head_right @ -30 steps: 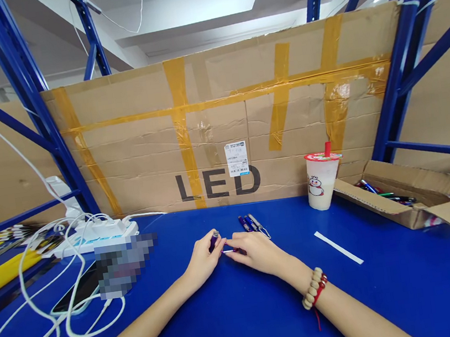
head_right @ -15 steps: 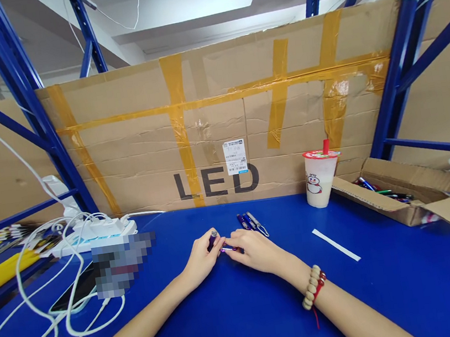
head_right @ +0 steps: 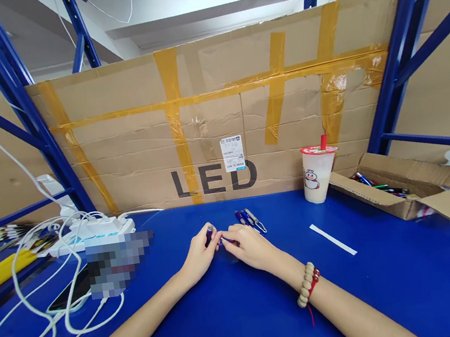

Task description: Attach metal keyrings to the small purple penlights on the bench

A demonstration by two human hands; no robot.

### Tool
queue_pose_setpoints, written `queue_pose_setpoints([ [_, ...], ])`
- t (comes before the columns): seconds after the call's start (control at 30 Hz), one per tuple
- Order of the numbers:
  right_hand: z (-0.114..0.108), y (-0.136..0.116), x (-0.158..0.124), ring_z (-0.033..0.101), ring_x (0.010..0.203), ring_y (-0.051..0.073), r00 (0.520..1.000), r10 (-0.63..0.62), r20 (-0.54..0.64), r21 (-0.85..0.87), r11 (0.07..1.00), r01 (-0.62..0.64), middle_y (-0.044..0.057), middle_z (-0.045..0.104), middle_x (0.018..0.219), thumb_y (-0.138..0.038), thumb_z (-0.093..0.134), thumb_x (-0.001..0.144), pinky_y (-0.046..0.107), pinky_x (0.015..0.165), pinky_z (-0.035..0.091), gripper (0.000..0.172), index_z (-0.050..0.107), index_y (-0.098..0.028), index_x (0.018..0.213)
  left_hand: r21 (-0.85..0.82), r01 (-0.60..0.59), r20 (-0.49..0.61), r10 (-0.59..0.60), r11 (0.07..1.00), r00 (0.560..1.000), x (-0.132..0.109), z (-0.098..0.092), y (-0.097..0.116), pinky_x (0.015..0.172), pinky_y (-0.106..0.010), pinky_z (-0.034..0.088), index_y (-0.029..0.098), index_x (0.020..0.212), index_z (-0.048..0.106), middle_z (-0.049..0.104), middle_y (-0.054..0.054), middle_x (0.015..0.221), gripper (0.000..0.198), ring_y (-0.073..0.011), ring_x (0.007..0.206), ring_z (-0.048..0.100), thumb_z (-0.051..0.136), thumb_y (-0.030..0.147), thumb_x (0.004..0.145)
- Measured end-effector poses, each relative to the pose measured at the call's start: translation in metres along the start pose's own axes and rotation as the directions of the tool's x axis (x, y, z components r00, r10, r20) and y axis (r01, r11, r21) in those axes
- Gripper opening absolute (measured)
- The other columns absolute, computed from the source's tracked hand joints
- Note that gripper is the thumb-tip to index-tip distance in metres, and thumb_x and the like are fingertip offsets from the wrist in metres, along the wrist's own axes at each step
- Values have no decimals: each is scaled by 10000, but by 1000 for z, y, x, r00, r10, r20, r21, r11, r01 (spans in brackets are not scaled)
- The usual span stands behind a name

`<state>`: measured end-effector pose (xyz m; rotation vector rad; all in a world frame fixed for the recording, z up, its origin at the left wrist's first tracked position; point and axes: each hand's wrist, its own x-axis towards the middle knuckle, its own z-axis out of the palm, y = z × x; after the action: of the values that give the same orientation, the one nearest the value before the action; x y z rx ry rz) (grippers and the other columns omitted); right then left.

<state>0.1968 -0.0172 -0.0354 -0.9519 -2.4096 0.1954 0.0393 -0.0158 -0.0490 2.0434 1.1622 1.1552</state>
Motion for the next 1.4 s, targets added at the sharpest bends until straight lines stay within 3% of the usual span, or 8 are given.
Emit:
queue_pose_setpoints([
  [0.13,-3,2,0,474,623,131,998,-15,-64,-26,1000,13,14,503,628,-281,352,904,251,604,378,314,556,-166,696,-9,15,-38,-16,1000,999,0,-1,6,557,-201,316,191,667,320,395,56,620,251,-77,557,371,416,362,825],
  [0.23,-6,8,0,506,673,143,992,-5,-130,-42,999,0,23,538,668,-299,346,908,283,681,410,294,584,-174,790,-20,20,-50,-21,1000,999,-1,-2,10,566,-199,318,189,673,328,387,58,625,266,-78,570,360,428,389,817],
  [0.33,-7,14,0,527,738,153,978,11,-211,-44,999,-20,31,571,714,-300,346,911,326,801,403,278,593,-184,858,-8,20,-12,-20,1000,1000,-2,-1,9,569,-199,317,190,673,321,382,60,622,261,-78,570,350,401,385,827],
  [0.5,-5,11,-1,532,781,158,948,21,-317,-20,999,-29,50,605,802,-303,358,910,311,797,414,265,597,-189,891,147,32,99,-47,989,994,-4,2,3,537,-201,294,202,717,329,416,66,623,156,-79,537,372,406,298,812],
  [0.8,1,5,-1,557,845,170,960,-23,-279,-40,999,13,56,626,862,-286,333,918,360,851,416,277,585,-196,989,344,-15,134,-34,939,990,-8,2,4,541,-227,322,214,842,375,510,28,695,40,-117,588,488,381,248,821],
  [1.23,3,3,1,566,887,179,959,-6,-284,-48,999,-8,62,631,924,-264,310,920,355,834,438,290,588,-200,976,422,64,132,-131,905,983,-11,4,16,523,-235,309,212,842,343,544,16,723,113,-146,656,552,434,232,778],
  [1.4,2,2,1,562,822,174,964,8,-267,-43,999,-20,60,624,842,-264,316,918,360,838,430,287,589,-185,958,441,82,150,-163,894,975,-12,4,18,531,-243,302,210,855,342,566,6,747,131,-159,681,562,430,183,762],
])
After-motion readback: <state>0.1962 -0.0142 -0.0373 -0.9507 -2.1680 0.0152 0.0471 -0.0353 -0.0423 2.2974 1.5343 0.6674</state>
